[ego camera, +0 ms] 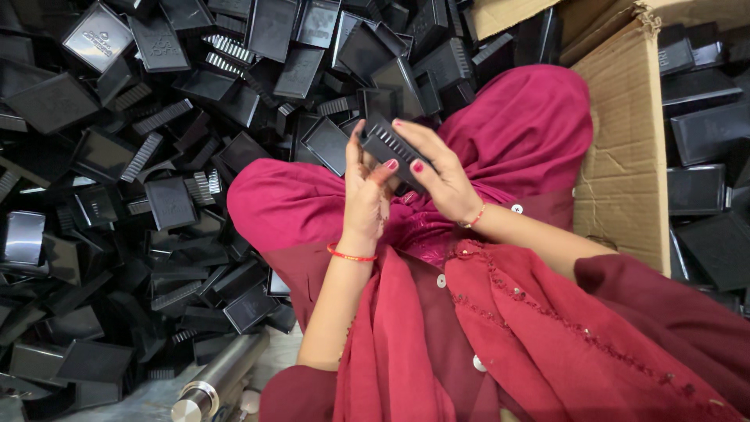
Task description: The person sits on the floor surrounded by a large pile of black plastic boxes. They pick up boxes one at a time, turn them over in their hands, and place them into a cardboard box beside them.
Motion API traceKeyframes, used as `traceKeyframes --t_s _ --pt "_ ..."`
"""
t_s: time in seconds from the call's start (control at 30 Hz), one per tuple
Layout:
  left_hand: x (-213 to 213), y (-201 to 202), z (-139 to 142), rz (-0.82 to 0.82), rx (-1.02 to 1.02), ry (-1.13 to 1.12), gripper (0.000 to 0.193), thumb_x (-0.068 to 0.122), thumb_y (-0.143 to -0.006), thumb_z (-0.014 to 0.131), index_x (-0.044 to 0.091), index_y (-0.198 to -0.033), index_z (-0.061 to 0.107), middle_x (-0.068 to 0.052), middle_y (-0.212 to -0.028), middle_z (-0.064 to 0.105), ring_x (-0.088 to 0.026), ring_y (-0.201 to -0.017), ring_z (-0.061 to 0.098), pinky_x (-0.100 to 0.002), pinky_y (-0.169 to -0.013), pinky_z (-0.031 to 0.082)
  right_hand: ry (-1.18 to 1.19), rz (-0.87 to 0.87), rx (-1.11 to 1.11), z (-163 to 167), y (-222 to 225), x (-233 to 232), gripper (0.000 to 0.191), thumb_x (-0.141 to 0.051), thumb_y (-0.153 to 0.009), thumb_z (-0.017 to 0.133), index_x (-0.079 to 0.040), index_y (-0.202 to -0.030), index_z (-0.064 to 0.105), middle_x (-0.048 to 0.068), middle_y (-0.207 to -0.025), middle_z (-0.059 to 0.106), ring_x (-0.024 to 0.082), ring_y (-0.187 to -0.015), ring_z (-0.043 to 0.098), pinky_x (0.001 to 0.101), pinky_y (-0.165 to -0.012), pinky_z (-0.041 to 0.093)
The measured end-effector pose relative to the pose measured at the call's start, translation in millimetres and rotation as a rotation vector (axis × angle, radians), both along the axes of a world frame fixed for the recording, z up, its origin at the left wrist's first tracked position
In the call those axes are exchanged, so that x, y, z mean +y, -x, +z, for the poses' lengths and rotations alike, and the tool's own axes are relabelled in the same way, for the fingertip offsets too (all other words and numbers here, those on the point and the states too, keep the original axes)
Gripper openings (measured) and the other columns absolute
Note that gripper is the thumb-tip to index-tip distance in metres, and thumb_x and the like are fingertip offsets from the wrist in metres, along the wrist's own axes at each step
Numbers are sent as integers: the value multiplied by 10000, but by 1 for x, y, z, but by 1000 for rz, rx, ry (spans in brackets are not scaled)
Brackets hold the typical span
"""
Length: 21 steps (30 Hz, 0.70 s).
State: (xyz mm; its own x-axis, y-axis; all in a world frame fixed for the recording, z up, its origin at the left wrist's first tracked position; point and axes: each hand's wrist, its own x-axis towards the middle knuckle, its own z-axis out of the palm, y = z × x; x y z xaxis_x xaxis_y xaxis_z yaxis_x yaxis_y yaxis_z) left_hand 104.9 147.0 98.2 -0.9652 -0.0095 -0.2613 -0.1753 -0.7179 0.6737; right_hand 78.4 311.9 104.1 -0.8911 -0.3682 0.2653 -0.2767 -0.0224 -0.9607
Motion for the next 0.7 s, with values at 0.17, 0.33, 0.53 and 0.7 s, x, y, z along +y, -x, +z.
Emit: traceKeyframes --t_s 0.17,0.33,0.53,0.7 --pt "-2 0 1 -18 19 10 817 -30 -905 705 114 -1600 300 -151 -1472 520 -283 -1313 591 -452 -1063 560 52 46 -118 9 4 7 491 -193 -1094 484 20 -1536 471 181 -1535 562 295 -1428 558 358 -1222 410" --pt "-2 1 5 2 39 61 781 32 -924 747 80 -1572 313 -168 -1473 519 -295 -1281 599 -474 -1044 561 -30 123 75 20 3 11 546 -133 -1023 580 30 -1530 459 220 -1560 537 294 -1440 569 363 -1188 456" --pt "-25 -3 1 273 481 1007 436 251 -1062 621 -23 -1370 479 -185 -1305 558 -295 -1189 557 -387 -1008 464 -121 158 0 25 -3 6 618 -38 -875 734 9 -1459 539 162 -1281 727 193 -1147 748 307 -988 586" --pt "-44 -14 -22 399 176 1071 561 483 -1151 453 12 -875 583 -19 -728 566 -130 -698 519 -222 -699 418 8 212 -66 28 -16 -1 536 -31 -917 734 -7 -1416 541 163 -1291 707 188 -1161 728 305 -972 599"
